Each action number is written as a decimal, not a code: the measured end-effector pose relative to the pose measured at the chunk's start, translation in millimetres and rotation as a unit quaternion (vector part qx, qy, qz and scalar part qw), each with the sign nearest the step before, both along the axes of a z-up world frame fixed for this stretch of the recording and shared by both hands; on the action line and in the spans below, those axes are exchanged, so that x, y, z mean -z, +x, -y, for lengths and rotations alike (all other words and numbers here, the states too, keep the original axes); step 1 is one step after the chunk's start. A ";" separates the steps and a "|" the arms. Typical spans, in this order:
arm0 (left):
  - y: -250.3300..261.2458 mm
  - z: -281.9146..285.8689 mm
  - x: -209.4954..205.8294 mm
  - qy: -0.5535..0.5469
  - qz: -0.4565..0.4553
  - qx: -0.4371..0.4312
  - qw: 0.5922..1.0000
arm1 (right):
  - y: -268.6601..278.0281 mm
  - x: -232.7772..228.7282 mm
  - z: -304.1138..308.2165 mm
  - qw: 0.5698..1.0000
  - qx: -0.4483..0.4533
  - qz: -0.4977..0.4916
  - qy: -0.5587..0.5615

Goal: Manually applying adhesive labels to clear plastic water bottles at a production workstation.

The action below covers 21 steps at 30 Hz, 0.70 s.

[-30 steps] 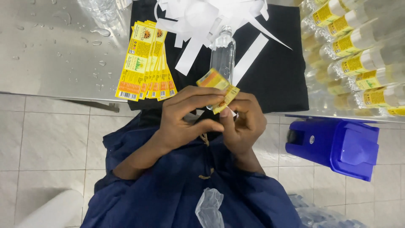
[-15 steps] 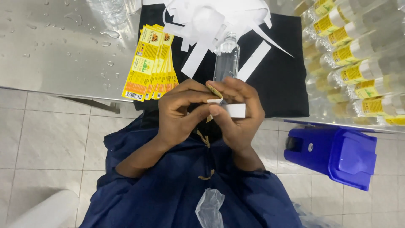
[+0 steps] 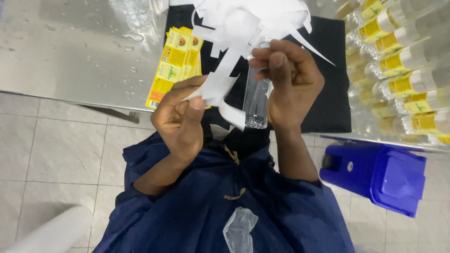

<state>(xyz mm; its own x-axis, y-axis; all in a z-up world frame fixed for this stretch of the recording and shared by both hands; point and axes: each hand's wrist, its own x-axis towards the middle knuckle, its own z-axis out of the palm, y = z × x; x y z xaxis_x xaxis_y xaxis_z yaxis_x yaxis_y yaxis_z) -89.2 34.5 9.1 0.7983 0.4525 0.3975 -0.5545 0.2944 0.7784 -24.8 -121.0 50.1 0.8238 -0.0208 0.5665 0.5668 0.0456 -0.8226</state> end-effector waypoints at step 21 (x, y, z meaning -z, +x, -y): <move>21.0 -19.3 18.6 -0.152 0.040 0.052 0.986 | 90.6 14.4 -22.6 0.997 -0.027 -0.075 -0.025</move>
